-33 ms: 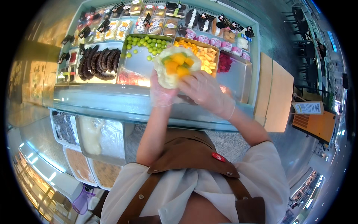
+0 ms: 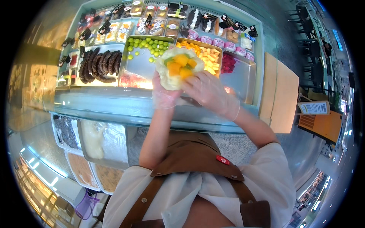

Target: The person assembles a dessert by filling a dough ball with green grapes, yellow fruit, and red fruit, then sealing it. They roll the sealed ball in a dark crumb coating and hand it to a customer. Finally, they wash their hands at a sink.

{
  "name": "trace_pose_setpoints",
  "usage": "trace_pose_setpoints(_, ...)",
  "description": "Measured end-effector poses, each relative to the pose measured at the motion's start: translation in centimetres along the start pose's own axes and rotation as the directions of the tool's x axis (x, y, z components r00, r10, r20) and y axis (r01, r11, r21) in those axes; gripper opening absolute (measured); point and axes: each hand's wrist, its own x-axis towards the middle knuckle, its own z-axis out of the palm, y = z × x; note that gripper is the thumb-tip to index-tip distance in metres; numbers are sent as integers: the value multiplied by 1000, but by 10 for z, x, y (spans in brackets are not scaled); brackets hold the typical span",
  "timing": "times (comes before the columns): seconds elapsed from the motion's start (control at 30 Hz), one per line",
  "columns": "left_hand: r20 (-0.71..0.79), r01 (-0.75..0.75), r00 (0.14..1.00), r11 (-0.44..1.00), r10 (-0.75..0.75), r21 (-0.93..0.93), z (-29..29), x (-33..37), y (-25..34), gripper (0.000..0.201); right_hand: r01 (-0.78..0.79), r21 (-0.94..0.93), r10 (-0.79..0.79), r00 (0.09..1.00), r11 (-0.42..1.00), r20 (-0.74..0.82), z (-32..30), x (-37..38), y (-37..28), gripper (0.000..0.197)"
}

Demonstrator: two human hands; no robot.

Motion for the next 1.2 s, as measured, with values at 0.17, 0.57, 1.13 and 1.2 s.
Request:
trace_pose_setpoints(0.17,-48,-1,999,1000,0,-24,12,7,-8,55,-202,283,243,963,938,-120,-17,7,-10,33)
trace_pose_setpoints(0.57,24,-91,996,970,88,224,20,0,-5,57,-407,472,566,780,782,-266,-32,-23,-24,25)
trace_pose_setpoints(1.13,-255,-183,939,962,232,202,-59,-40,-39,54,-591,-153,610,754,792,245,226,-188,205,44)
trace_pose_setpoints(1.2,-257,-180,939,963,228,199,-66,-37,-44,53,-470,-240,518,829,850,212,249,-195,222,42)
